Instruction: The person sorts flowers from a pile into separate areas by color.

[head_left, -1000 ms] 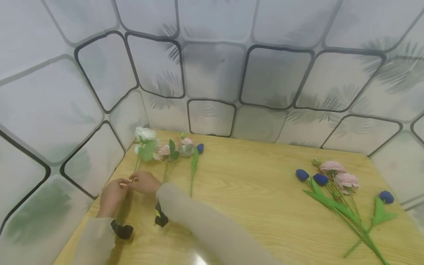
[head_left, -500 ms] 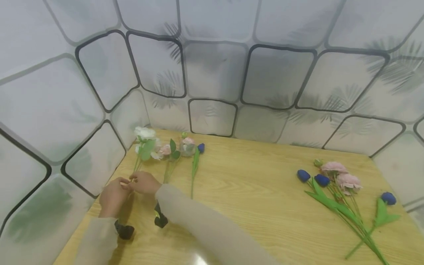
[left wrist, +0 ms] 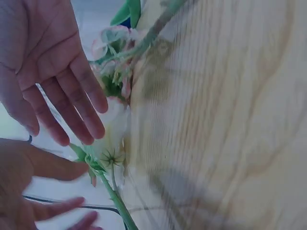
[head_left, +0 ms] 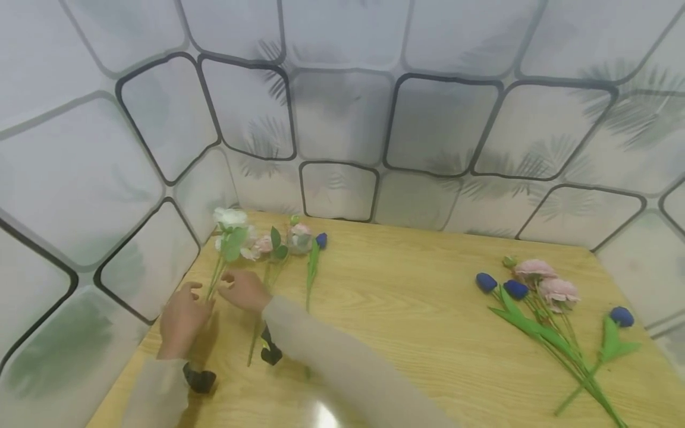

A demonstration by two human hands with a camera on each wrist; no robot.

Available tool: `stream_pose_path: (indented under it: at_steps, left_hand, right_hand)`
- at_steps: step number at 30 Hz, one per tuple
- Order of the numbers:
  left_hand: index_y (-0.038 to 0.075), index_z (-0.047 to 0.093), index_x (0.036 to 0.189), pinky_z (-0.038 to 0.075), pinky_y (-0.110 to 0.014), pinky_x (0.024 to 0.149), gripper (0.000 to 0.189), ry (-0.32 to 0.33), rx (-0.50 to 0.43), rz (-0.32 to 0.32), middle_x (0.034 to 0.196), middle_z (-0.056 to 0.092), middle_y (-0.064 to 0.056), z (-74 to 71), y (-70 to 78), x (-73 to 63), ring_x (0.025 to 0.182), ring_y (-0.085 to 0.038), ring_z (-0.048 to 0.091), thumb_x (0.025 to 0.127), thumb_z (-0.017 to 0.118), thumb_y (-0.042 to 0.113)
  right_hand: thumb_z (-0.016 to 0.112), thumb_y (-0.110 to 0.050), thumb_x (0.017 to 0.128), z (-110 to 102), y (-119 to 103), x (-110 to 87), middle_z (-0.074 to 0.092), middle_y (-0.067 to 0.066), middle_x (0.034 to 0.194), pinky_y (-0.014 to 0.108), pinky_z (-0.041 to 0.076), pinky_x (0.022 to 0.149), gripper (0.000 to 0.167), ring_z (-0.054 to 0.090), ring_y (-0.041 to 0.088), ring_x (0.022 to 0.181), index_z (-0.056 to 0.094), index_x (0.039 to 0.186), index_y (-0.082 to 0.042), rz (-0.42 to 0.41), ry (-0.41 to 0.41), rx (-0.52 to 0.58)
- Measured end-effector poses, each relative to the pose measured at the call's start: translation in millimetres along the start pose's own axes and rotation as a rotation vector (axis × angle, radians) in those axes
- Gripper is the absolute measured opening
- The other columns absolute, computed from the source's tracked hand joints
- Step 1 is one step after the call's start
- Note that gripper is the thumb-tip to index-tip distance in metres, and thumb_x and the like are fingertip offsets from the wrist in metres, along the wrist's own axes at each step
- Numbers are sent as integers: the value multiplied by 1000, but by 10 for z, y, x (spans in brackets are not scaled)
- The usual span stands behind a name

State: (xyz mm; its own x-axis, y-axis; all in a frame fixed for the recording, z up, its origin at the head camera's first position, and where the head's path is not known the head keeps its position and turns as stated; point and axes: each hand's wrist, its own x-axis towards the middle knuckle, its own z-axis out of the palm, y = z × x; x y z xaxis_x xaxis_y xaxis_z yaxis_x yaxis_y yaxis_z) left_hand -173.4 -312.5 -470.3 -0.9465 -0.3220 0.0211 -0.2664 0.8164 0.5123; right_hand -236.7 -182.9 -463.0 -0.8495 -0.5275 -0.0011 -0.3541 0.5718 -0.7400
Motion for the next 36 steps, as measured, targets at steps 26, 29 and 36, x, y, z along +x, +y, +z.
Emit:
stream_pose_path:
  at_steps: [26, 29, 36]
  left_hand:
    - [-5, 50, 122, 47, -53, 84, 51, 258, -320, 532, 109, 58, -23, 568, 1321, -818, 101, -38, 52, 76, 70, 3]
    - [-2, 50, 124, 47, -51, 87, 51, 179, -367, 564, 112, 59, -20, 673, 1557, -914, 104, -36, 54, 77, 69, 5]
    - [5, 50, 125, 48, -46, 89, 47, -93, -484, 603, 113, 59, -13, 910, 2128, -1138, 106, -30, 54, 80, 65, 9]
  right_hand:
    - [64, -22, 87, -1430, 322, -1532, 69, 5, 111, 33, 53, 88, 30, 66, 20, 100, 63, 115, -10, -202, 349, -4]
    - [66, -19, 86, -1610, 506, -1763, 70, 4, 107, 33, 53, 88, 27, 66, 17, 96, 64, 111, -10, -204, 424, -20]
    - [69, -9, 82, -2078, 1024, -2308, 71, 2, 95, 33, 56, 78, 27, 67, 15, 85, 63, 109, -6, -228, 559, -164]
